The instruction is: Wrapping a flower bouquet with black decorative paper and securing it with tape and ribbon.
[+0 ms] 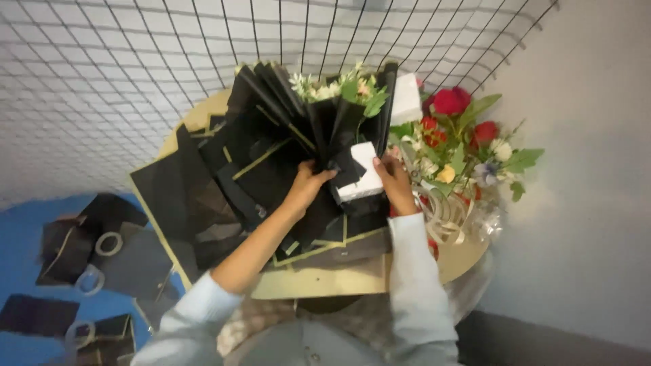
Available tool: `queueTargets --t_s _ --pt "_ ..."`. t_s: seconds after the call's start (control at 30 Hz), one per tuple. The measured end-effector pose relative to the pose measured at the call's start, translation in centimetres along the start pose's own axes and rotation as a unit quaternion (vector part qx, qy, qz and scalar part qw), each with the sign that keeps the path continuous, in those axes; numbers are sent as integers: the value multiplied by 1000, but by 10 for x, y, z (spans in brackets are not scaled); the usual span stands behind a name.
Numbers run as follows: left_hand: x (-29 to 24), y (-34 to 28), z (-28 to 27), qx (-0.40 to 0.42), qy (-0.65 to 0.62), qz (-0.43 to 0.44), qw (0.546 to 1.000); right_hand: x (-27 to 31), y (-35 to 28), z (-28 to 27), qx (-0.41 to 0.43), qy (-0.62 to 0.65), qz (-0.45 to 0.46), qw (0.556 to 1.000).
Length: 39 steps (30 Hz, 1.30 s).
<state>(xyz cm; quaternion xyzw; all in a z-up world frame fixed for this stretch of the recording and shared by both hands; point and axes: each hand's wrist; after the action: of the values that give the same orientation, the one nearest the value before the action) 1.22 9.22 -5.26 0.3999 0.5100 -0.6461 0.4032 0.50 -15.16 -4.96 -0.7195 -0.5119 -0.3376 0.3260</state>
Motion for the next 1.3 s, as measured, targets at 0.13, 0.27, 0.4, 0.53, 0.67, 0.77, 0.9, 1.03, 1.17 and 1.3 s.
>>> queueTargets --t_s 0.13,0.27,0.4,0.53,0.67,0.77,0.9,1.03,1.17,1.3 --pt "12 24 8 -27 33 89 995 66 -55 -11 21 58 6 998" --pt "-18 -8 18 -17 54 182 982 30 -42 -11 44 261 -85 960" --pt "-59 -26 23 72 -5 303 950 35 -29 2 -43 336 -84 937" --pt "-55 11 -24 63 82 419 902 36 -23 4 -27 351 -130 927" --pt "-43 33 -67 -77 402 261 874 20 -11 12 -41 404 -156 900" --pt "-22 47 -78 -92 498 174 845 9 -13 9 -61 481 -139 864" --pt "-22 54 -83 -88 435 157 883 -42 6 -16 -157 495 -136 844" --pt "-43 40 -93 -146 408 150 888 35 -42 -32 -186 389 -23 902" --pt "-37 37 -108 -47 310 142 939 13 -37 -25 -281 34 -80 956" --pt "-91 -20 -101 84 250 157 952 37 -20 8 -381 -75 -276 879"
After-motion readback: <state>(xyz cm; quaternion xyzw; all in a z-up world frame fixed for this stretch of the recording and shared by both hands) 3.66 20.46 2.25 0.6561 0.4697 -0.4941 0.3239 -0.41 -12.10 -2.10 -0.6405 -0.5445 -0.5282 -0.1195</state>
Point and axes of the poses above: each hand's wrist, its own y-axis towards the middle knuckle, its own z-axis out of the palm, x = y × z, and after that the axes turned 8 degrees about -y, right-handed
